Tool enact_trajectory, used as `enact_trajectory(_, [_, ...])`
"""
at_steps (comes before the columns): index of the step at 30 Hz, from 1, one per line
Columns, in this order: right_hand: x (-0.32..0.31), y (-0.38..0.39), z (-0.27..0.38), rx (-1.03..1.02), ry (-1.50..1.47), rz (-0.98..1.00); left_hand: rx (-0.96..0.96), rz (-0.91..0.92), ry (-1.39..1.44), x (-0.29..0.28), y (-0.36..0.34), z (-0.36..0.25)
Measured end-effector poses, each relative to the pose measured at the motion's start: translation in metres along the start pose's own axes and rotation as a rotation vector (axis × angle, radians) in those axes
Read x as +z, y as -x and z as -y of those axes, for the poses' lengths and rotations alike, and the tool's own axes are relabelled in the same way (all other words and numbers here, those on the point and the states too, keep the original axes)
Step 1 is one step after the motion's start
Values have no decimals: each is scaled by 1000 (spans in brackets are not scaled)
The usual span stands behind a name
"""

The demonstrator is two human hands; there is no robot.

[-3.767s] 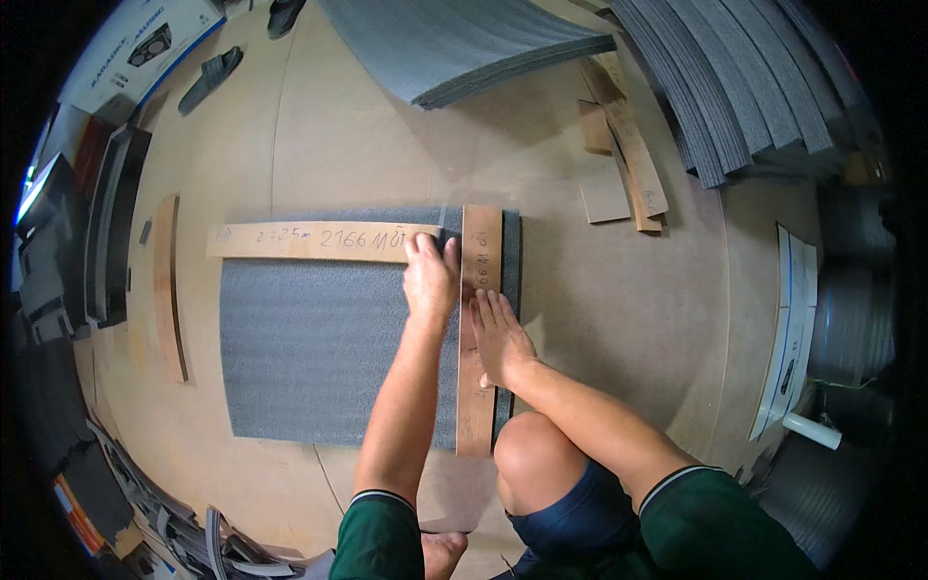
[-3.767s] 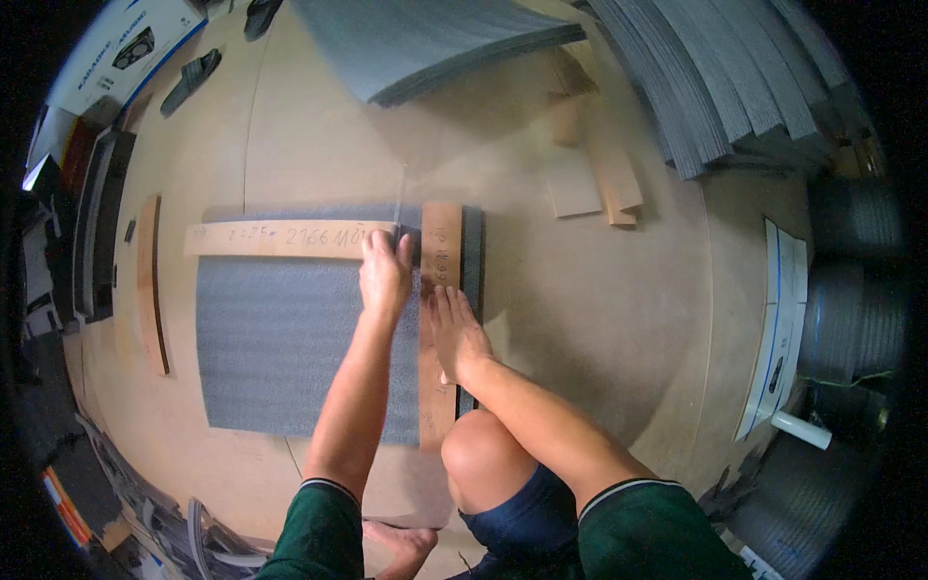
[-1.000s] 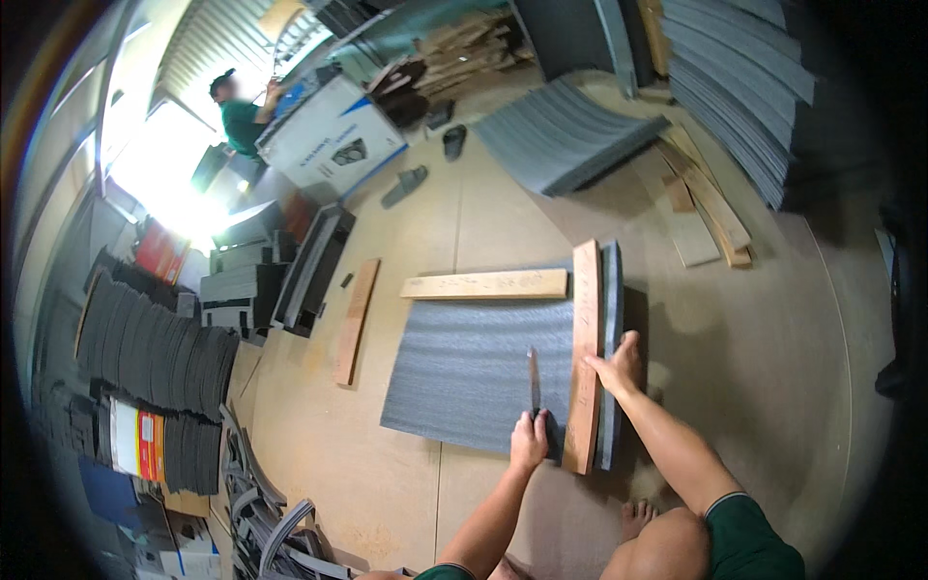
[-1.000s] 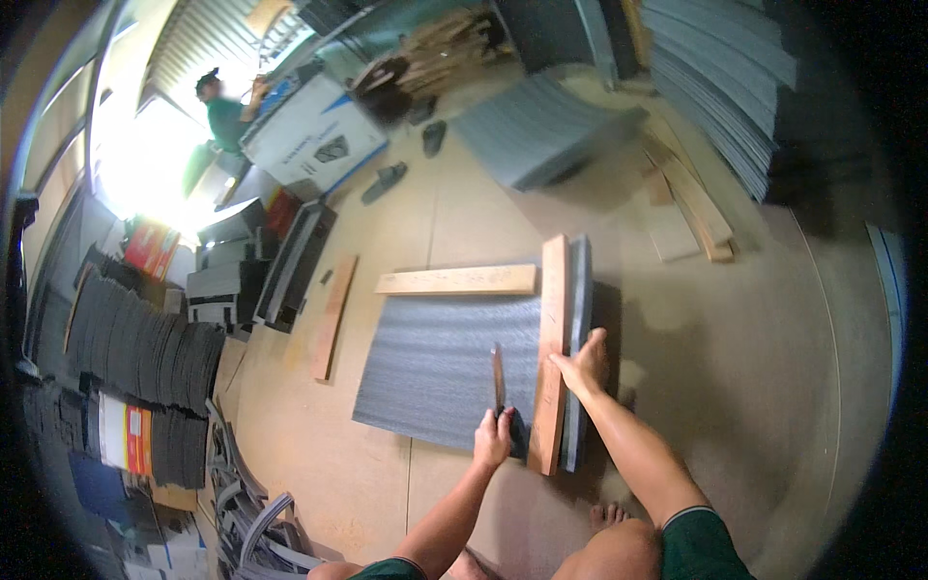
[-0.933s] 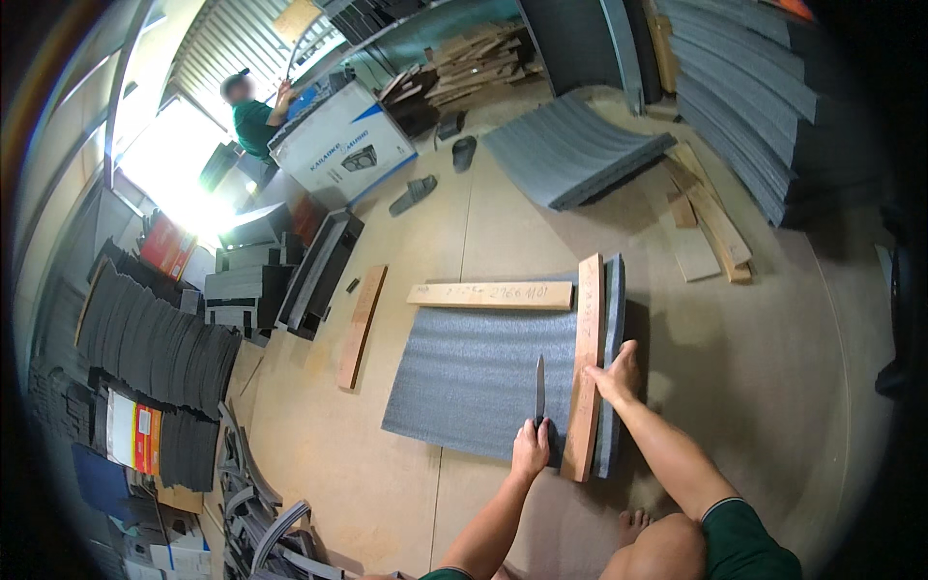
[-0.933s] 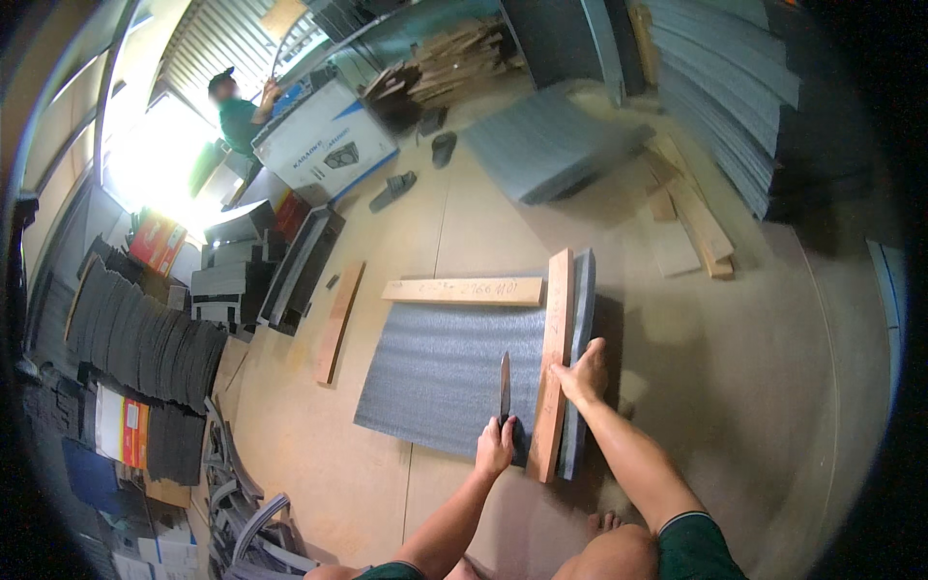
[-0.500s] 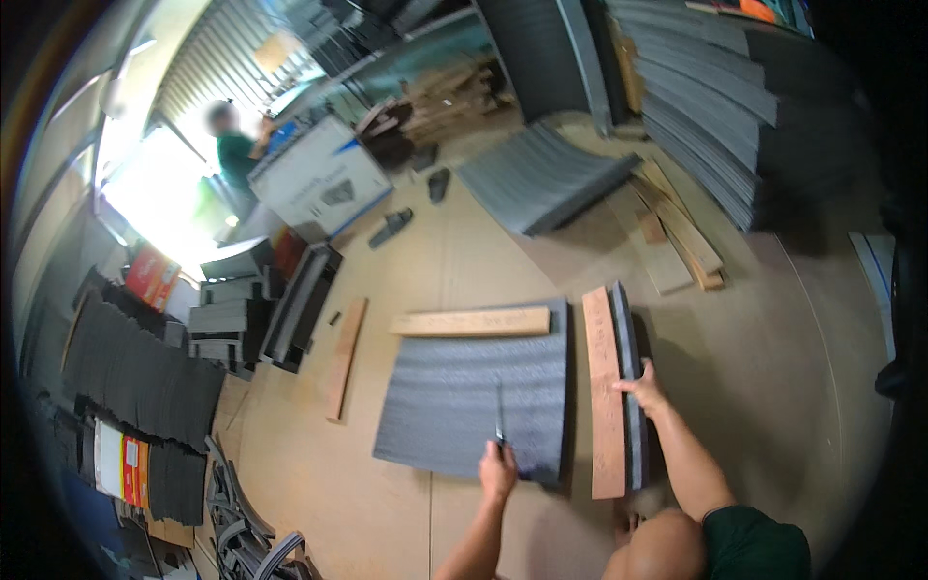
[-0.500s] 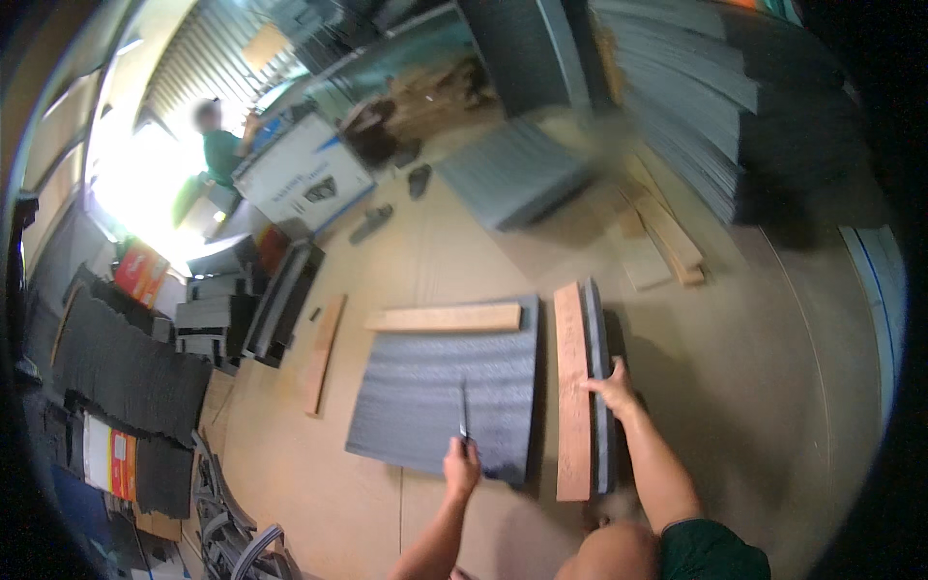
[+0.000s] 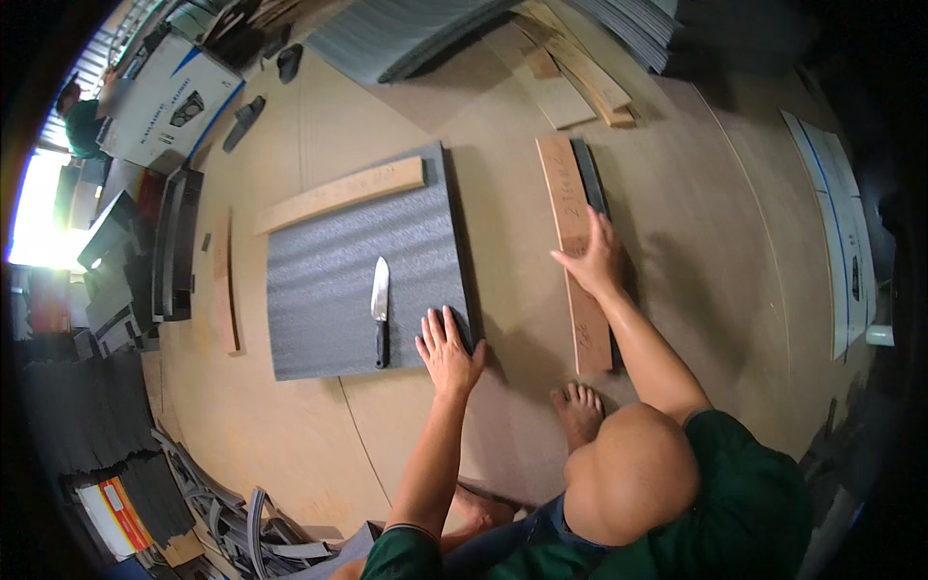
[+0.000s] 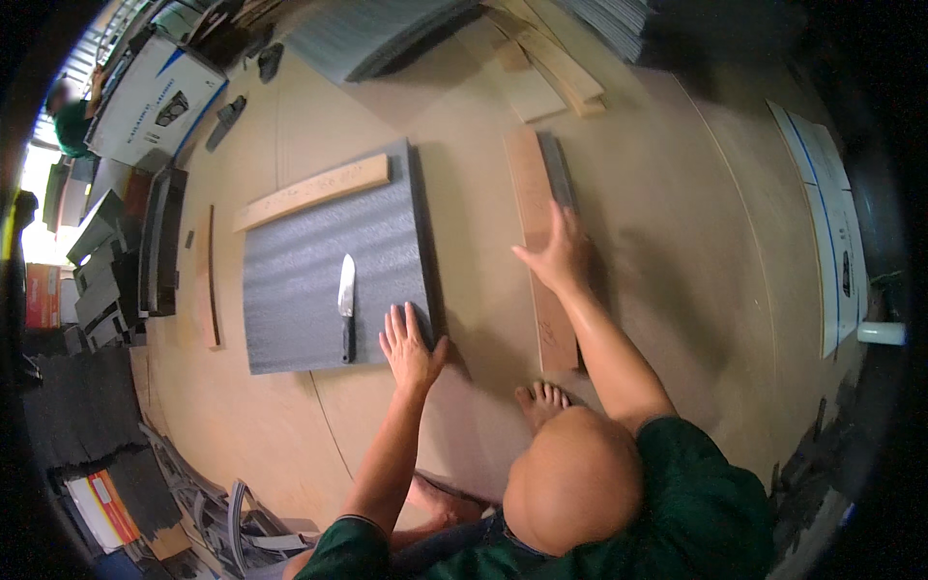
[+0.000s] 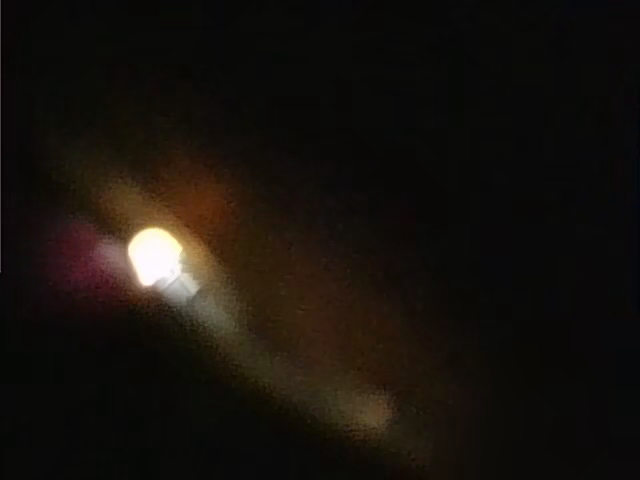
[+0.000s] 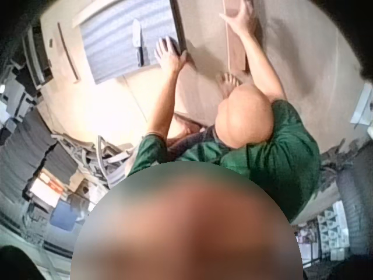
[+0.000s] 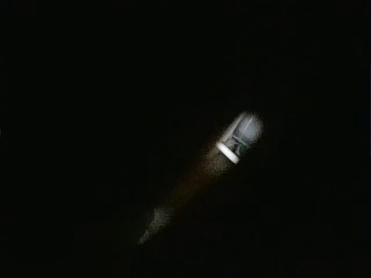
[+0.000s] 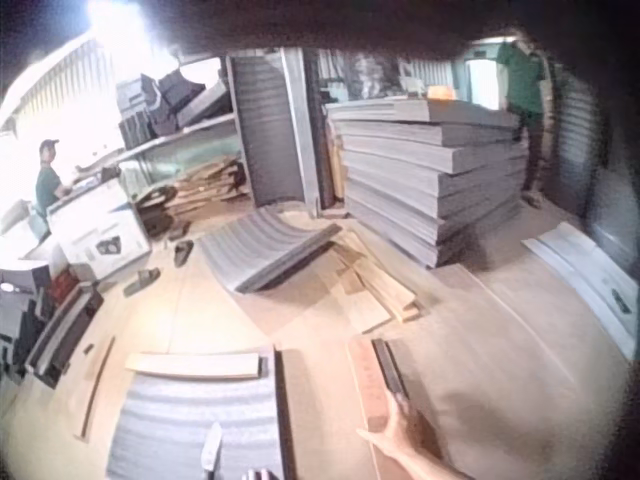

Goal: The person uses a knife to cut a grey flexible sheet along a wooden template. They repeatedly position the template, cut along its edge, and remove the cut pieces, stacking them on the floor.

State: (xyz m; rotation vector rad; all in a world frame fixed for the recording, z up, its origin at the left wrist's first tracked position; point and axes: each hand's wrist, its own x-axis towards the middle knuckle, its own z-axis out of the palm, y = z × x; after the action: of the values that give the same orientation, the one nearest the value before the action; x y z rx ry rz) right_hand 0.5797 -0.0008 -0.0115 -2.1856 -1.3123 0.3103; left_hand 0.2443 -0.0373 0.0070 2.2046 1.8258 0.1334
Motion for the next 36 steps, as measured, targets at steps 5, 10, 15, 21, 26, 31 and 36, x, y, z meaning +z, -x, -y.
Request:
enact_trajectory(5, [7, 1, 15, 102, 292, 153, 62, -72, 96, 3, 10, -6])
enact_trajectory(10, [-3, -4, 24, 204, 68, 144, 225, 85, 538, -18, 29, -38])
enact_trajectory(15, [-17, 10, 102, 3, -800, 301, 131, 215, 1139, -36, 39, -93])
enact_trajectory(21, [-5, 13, 158, -264, -957, 323, -270, 87, 1541, -58, 40, -46])
enact_trajectory(26, [-9, -11, 62, 3, 193, 146, -441, -519, 1150, -49, 41, 64])
enact_trajectory(31, [-23, 25, -6, 116, 350, 220, -586, -644, 401, -32, 87, 159])
enact_trajectory(36, [-24, 32, 14, -2, 127, 220, -923, -522, 107, 6, 135, 185])
